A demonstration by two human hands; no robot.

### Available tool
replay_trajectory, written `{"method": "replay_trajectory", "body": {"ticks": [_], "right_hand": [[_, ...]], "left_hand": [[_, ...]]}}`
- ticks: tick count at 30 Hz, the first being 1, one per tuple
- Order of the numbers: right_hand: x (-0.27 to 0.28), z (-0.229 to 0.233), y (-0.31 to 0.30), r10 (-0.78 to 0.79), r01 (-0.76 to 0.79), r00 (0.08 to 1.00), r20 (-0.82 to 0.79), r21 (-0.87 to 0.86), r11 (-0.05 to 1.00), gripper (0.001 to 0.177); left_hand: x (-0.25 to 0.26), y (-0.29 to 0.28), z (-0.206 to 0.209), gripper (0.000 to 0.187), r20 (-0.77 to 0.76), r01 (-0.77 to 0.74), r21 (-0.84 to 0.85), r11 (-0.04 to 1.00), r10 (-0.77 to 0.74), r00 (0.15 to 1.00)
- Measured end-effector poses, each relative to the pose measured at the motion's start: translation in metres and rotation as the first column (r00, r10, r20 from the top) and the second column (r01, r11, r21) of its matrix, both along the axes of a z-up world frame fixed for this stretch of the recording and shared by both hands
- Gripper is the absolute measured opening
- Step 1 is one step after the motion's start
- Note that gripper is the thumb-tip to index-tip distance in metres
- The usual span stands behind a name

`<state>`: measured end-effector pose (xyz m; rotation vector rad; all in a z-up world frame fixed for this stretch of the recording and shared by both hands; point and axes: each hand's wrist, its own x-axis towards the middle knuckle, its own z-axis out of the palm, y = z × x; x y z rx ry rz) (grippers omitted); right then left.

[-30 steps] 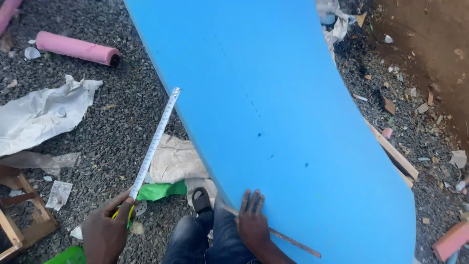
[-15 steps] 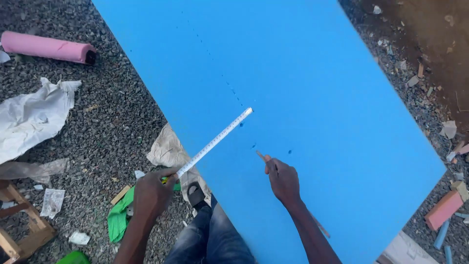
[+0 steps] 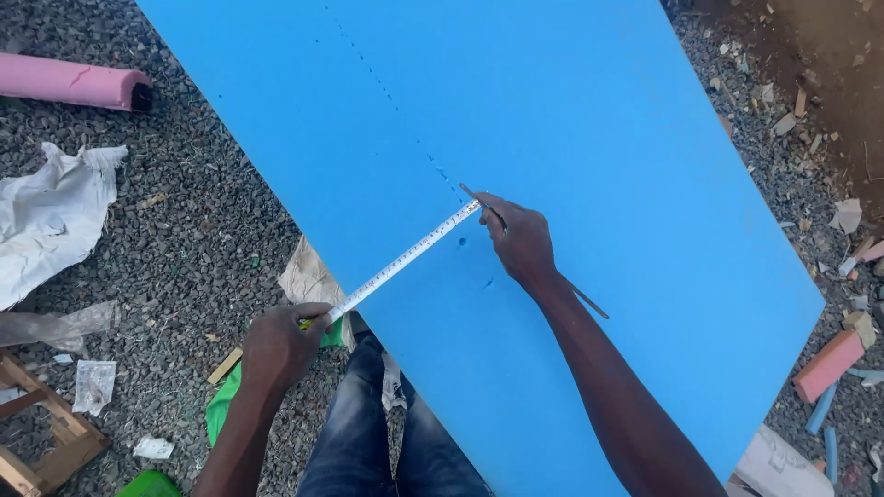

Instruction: The person measures a large blue foam sheet using a tape measure and marks it with a pencil. Then, the person cuts the foam sheet along the marked line using a knife, separating it into two pieces.

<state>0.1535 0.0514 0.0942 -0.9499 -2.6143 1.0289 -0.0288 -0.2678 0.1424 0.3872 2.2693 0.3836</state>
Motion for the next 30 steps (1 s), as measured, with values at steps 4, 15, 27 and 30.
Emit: {"method": "replay_trajectory", "body": {"ticks": [4,15,27,30], "right_hand": [[-0.025,0.007,0.004,-0.010,0.012,1.000,-0.024,0.074,0.997,0.029],[-0.095,-0.067,0.035,0.068,-0.070,0.998,0.019,0.212,0.975,0.028],[-0.172,-0.100,0.068,0.166,-0.177,0.984,0.068,0.205,0.963,0.044],[-0.174,-0.102,0.065,0.163,-0.179,0.982,0.096,0.187,0.966,0.044]], "left_hand": [[-0.025,0.021,-0.017,0.023,0.011,0.015,0.008,1.000,-0.015,1.000],[-0.092,0.045,-0.088,0.023,0.020,0.004,0.045,0.999,-0.005,1.000],[-0.159,0.059,-0.123,0.025,-0.094,0.014,0.099,0.995,-0.005,0.996],[-0.159,0.056,-0.122,0.024,-0.083,0.006,0.085,0.996,0.001,0.997]]}}
